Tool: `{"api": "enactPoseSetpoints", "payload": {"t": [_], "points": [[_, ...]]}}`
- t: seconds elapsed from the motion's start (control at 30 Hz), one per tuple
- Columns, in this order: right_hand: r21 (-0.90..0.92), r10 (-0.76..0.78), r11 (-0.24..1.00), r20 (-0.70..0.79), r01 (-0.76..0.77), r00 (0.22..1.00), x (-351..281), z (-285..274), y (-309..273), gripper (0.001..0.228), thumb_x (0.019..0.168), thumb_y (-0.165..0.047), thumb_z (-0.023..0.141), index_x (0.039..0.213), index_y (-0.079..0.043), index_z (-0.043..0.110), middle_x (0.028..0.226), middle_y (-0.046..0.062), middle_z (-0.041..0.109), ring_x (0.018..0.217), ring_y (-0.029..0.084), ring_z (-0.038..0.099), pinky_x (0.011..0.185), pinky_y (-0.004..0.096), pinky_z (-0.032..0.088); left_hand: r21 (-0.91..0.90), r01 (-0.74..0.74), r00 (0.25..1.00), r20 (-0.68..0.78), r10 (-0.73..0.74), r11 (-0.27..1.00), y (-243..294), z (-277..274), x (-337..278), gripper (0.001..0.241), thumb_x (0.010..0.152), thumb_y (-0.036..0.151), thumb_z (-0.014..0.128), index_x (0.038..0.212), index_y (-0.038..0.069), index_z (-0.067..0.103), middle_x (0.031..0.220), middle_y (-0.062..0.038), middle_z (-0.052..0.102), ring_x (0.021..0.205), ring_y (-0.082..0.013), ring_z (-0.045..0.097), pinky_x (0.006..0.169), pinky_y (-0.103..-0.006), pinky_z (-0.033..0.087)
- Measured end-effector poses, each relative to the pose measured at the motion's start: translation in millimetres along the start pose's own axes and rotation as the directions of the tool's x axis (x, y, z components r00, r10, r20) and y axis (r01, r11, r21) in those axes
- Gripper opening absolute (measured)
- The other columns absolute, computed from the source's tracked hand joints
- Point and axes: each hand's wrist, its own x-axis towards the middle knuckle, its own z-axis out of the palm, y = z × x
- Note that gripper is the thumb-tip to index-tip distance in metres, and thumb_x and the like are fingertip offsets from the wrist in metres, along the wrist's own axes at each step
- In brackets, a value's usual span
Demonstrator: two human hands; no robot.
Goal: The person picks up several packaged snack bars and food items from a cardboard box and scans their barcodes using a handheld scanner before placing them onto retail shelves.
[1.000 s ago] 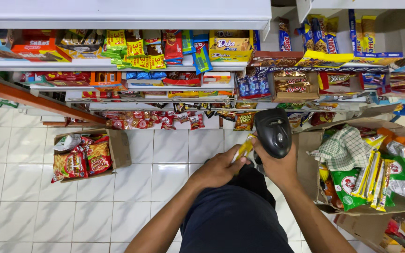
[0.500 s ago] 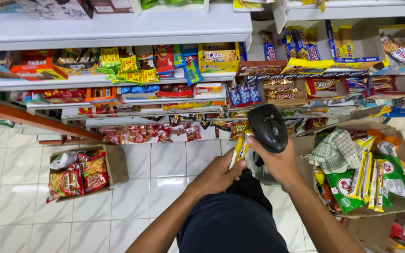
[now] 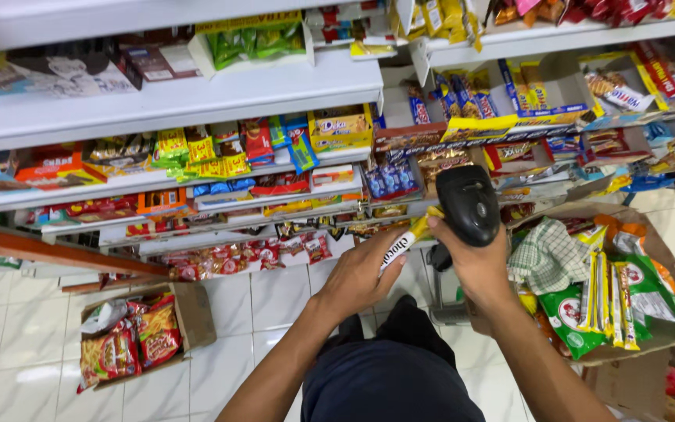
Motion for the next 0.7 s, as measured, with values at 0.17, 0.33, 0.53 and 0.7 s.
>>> {"api": "enactPoseSetpoints", "payload": {"t": [0.17,0.33,0.53,0.7], "points": [[-0.027,-0.019,0.999,-0.036,0.019,0.999,4,-22,7,0.033,0.086,-0.004,0.081,0.116,0.000,0.068,0.100,0.007,0.072,0.086,0.014,0.069,0.078,0.030,0.057,0.375,-0.087,0.996,0.033,0.081,0.923,3,-12,34,0.040,0.089,0.007,0.067,0.129,0.013,0.066,0.115,-0.006,0.072,0.107,-0.0246,0.066,0.089,-0.0460,0.038],[0.391,-0.068,0.917,-0.057,0.084,0.996,17,-38,21,0.052,0.085,0.003,0.078,0.133,-0.004,0.059,0.114,0.007,0.065,0.097,0.017,0.068,0.084,0.036,0.059,0.420,-0.274,0.960,0.066,0.272,0.865,8,-25,74,0.053,0.081,0.000,0.067,0.132,0.012,0.065,0.115,-0.005,0.069,0.111,-0.0250,0.064,0.103,-0.0471,0.044],[0.457,-0.033,0.890,0.040,0.011,0.999,24,-38,1,0.052,0.083,0.002,0.073,0.133,-0.003,0.060,0.119,0.012,0.068,0.099,0.026,0.072,0.084,0.042,0.059,0.409,-0.484,0.871,0.139,0.472,0.773,13,-24,124,0.055,0.072,0.002,0.069,0.126,0.010,0.065,0.127,-0.010,0.064,0.130,-0.0303,0.057,0.122,-0.0569,0.034],[0.518,-0.132,0.847,-0.017,0.122,0.991,29,-31,5,0.048,0.082,0.006,0.074,0.128,0.000,0.060,0.124,0.013,0.066,0.104,0.028,0.068,0.088,0.044,0.059,0.432,-0.564,0.813,0.141,0.565,0.704,18,-16,156,0.047,0.082,0.001,0.070,0.128,0.011,0.065,0.139,-0.013,0.060,0.144,-0.0343,0.050,0.126,-0.0566,0.032]]}}
